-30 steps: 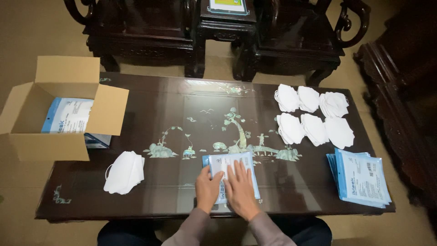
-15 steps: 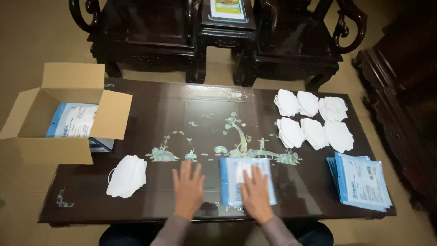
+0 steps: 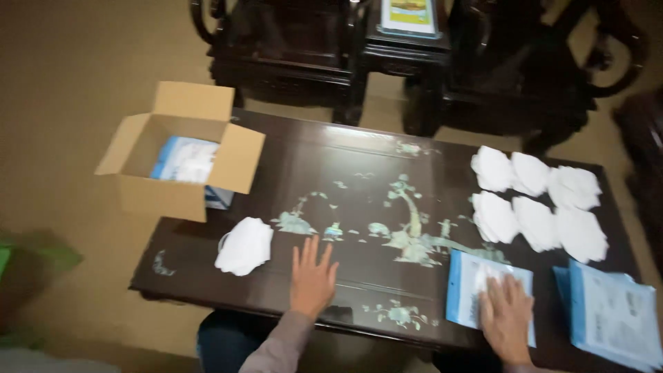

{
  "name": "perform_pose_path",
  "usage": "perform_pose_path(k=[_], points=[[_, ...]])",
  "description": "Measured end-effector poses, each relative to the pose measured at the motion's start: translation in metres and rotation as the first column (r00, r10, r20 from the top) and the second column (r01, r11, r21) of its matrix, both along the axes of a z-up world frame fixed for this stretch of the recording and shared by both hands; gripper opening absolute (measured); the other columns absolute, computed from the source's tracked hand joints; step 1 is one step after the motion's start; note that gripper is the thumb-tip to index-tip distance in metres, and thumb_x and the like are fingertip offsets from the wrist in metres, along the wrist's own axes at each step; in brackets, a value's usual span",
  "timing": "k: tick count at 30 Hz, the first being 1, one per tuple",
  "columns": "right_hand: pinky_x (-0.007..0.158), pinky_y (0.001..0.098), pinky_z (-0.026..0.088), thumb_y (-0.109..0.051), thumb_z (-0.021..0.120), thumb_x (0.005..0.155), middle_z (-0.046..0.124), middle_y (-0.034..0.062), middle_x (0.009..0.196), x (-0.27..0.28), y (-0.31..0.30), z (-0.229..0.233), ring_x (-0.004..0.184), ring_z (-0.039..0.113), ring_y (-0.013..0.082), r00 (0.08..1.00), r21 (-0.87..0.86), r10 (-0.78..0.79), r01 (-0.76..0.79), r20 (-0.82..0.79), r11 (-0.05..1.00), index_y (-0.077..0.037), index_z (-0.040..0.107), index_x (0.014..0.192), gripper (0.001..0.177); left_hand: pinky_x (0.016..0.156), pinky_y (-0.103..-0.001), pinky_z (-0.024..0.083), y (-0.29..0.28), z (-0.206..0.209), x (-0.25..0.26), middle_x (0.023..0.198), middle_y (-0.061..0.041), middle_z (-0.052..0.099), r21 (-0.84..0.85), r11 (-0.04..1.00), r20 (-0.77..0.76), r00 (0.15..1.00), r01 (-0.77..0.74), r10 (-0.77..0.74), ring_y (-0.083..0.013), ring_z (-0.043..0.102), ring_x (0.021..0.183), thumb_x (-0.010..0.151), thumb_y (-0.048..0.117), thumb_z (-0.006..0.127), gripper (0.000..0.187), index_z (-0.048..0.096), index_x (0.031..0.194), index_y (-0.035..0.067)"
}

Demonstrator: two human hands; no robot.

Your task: Packaging face masks into individual plastic envelopes and stacking them on a table.

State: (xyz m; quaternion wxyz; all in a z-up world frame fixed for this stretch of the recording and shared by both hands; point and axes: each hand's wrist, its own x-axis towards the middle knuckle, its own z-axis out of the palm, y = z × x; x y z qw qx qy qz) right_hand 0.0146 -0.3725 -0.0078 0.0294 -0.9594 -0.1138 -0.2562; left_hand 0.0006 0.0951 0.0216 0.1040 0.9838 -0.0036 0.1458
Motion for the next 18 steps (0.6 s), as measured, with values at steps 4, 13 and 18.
perform_pose_path(k=[4, 13, 18], points=[[0.122, 0.0593, 0.037, -0.006, 0.06, 0.1, 0.05, 0.0307, 0.149, -0.008, 0.099, 0.045, 0.139, 0.047, 0.0501, 0.947, 0.134, 0.262, -0.288, 0.186, 0.948, 0.004, 0.05, 0.15, 0.052, 0.122, -0.058, 0.016, 0.001, 0.0, -0.003, 0.162, -0.019, 0.034, -0.021, 1.0, -0.082, 0.997, -0.014, 0.012, -0.0354, 0.027, 0.152, 0.103, 0.043, 0.046, 0.056, 0.048, 0.152, 0.016], [0.116, 0.0644, 0.033, -0.04, 0.06, 0.096, 0.045, 0.0204, 0.159, 0.006, 0.217, 0.018, 0.15, 0.038, 0.0421, 0.954, 0.173, 0.256, -0.228, -0.157, 0.958, -0.01, 0.061, 0.137, 0.051, 0.122, -0.06, 0.013, 0.004, 0.008, -0.003, 0.162, -0.02, 0.033, -0.15, 0.989, -0.069, 0.998, 0.003, -0.014, -0.037, 0.026, 0.151, 0.103, 0.04, 0.05, 0.053, 0.053, 0.149, 0.013], [0.12, 0.0621, 0.03, -0.041, 0.057, 0.096, 0.046, 0.0167, 0.159, 0.004, 0.218, 0.022, 0.152, 0.037, 0.0385, 0.945, 0.171, 0.195, -0.154, -0.261, 0.973, -0.012, 0.06, 0.138, 0.051, 0.121, -0.062, 0.022, 0.022, 0.007, -0.001, 0.146, -0.019, 0.057, -0.631, 0.775, 0.046, 0.999, 0.031, -0.002, -0.0349, 0.048, 0.141, 0.1, 0.023, 0.059, 0.033, 0.069, 0.124, 0.003]])
